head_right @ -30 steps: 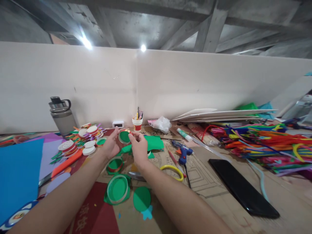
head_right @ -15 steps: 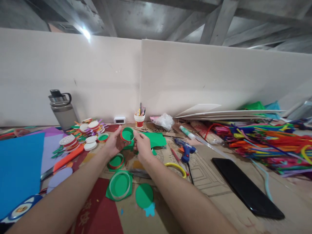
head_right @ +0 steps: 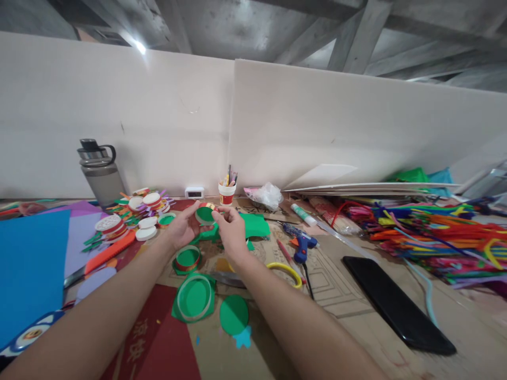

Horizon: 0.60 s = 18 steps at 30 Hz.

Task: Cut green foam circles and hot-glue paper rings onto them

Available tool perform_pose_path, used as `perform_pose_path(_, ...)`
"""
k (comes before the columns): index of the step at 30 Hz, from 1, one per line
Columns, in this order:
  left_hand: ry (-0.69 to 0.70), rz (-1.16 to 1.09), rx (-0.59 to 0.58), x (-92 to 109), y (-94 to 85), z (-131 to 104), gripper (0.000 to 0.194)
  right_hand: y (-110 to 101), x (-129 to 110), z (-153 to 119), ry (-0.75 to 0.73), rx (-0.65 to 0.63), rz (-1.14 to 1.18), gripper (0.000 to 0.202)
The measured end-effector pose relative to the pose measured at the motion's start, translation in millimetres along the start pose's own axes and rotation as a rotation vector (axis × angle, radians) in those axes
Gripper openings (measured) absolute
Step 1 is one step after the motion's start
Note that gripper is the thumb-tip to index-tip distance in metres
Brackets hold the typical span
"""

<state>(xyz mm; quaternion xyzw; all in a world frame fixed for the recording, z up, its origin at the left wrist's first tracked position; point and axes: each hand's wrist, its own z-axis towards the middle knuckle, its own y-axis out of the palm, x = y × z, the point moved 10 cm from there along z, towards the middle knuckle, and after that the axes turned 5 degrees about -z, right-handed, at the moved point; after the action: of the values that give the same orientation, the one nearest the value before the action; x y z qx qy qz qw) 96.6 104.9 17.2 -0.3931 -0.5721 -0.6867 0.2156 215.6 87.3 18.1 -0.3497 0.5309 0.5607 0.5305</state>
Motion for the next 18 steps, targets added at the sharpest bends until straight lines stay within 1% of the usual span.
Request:
perform_pose_path(4, 0.142, 0.046, -0.055, 13, 7.8, -3, 0.024, 1, -23, -3, -0.226, 0.0, -0.163, 0.022)
perform_pose_path(6, 0.181, 0.067, -0.063, 16, 9.7, -4, 0.026, 3, -32, -8, -0.296, -0.011, -0.208, 0.024)
perform_pose_path(9, 0.214, 0.062, -0.058, 18, 9.7, -5, 0.022, 5, -37, -12, -0.327, -0.023, -0.22, 0.03)
perform_pose_path(12, 0.215, 0.063, -0.065, 19, 10.6, -6, 0.017, 7, -39, -14, -0.348, -0.043, -0.235, 0.025)
perform_pose_path(14, 0.194, 0.052, -0.068, 18, 10.8, -6, 0.015, 6, -40, -14, -0.36, -0.041, -0.248, 0.022)
perform_pose_path(18, 0.122, -0.051, -0.053, 13, 7.6, -5, 0.016, 5, -42, -15, -0.368, -0.023, -0.273, 0.022)
